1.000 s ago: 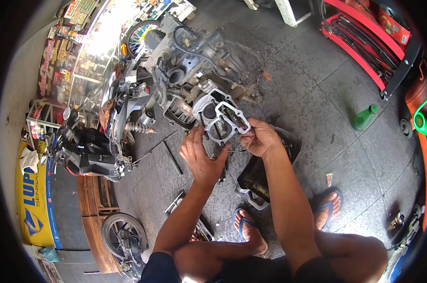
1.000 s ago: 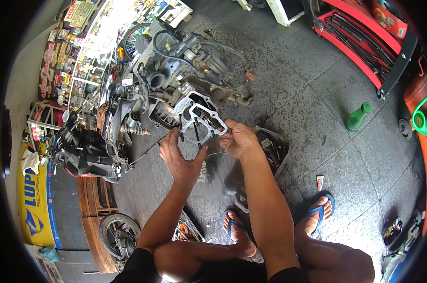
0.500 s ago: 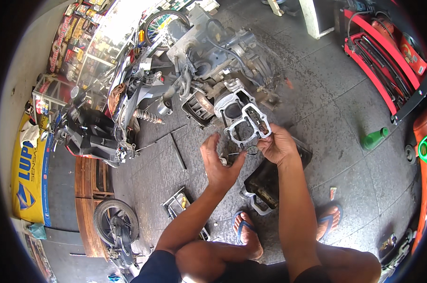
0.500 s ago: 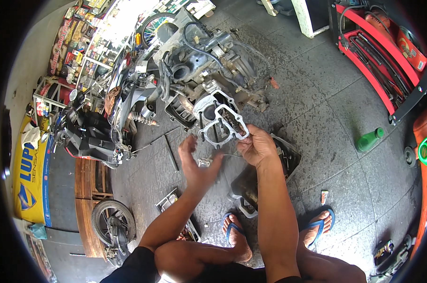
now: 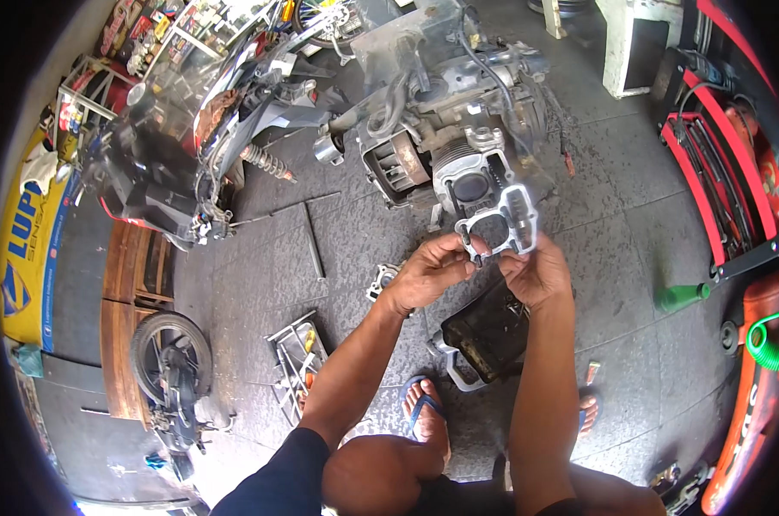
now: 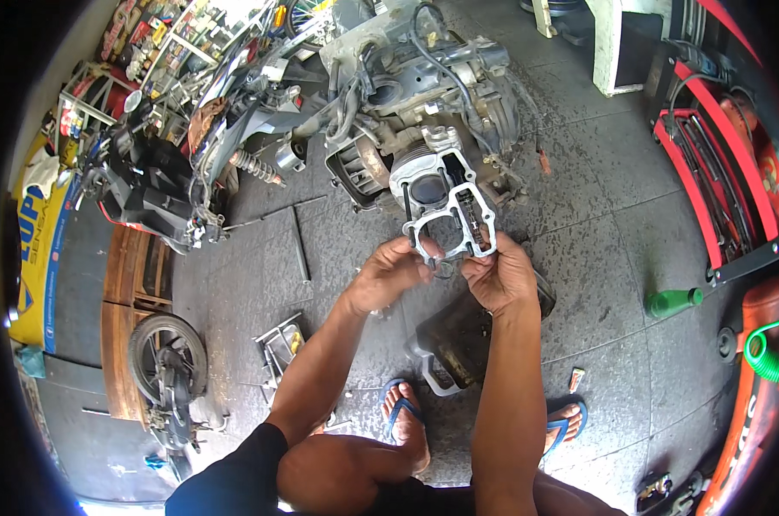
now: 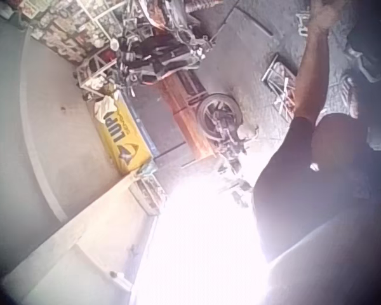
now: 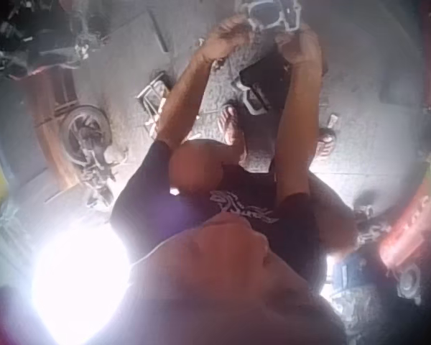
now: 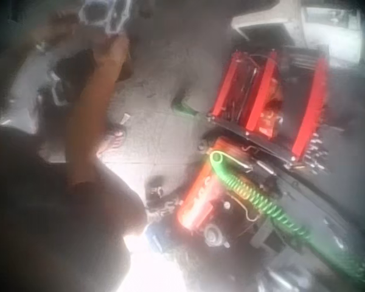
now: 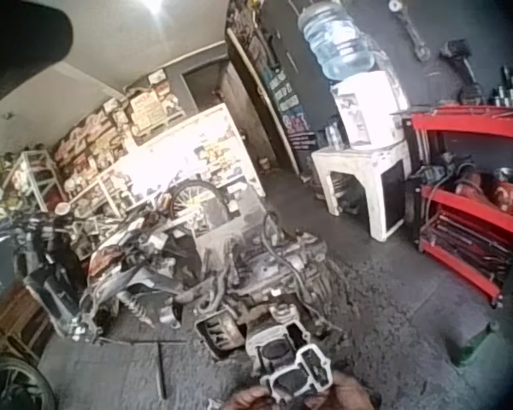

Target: The person applies a layer of sealant to a metal gasket before placing the gasket and then an engine head onto a motorcycle engine cylinder.

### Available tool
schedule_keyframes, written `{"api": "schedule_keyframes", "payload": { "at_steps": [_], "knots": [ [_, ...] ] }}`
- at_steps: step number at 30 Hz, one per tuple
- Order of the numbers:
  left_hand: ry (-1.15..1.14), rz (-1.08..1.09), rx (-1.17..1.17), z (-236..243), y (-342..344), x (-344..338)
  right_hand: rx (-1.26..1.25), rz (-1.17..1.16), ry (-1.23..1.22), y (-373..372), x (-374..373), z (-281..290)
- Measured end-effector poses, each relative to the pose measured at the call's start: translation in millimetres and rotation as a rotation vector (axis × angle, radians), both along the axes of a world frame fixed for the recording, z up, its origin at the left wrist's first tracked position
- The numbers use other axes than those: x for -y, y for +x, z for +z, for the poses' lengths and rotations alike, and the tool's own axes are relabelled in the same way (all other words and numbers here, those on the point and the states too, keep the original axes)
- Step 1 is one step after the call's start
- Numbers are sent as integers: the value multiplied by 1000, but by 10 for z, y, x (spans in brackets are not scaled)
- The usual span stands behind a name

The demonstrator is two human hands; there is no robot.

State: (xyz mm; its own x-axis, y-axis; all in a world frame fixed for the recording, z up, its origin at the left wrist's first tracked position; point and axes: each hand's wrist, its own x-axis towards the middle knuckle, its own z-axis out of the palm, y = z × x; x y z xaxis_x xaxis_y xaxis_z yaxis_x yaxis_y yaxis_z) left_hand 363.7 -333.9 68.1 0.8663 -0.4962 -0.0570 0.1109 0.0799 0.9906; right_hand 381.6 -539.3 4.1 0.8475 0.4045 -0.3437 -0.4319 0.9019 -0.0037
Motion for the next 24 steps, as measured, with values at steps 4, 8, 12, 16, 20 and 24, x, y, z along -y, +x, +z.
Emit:
{"api": "schedule_keyframes", "payload": {
  "at_steps": [4,8,12,16,20,24],
  "knots": [
    [-26,-4,65,-34,6,-1,11,-16,-41,-20,-13,11],
    [-230,65,138,-137,-81,163,156,30,-43,-15,71,-82],
    [-320,125,216,-270,-65,314,172,-8,-132,-59,167,-74],
    [-324,124,166,-299,5,253,197,37,-186,-34,216,-50],
    [-326,122,108,-298,81,291,291,48,-225,-41,306,-155],
    [-451,157,128,-295,16,286,290,-23,-332,-33,257,-260]
  ]
}}
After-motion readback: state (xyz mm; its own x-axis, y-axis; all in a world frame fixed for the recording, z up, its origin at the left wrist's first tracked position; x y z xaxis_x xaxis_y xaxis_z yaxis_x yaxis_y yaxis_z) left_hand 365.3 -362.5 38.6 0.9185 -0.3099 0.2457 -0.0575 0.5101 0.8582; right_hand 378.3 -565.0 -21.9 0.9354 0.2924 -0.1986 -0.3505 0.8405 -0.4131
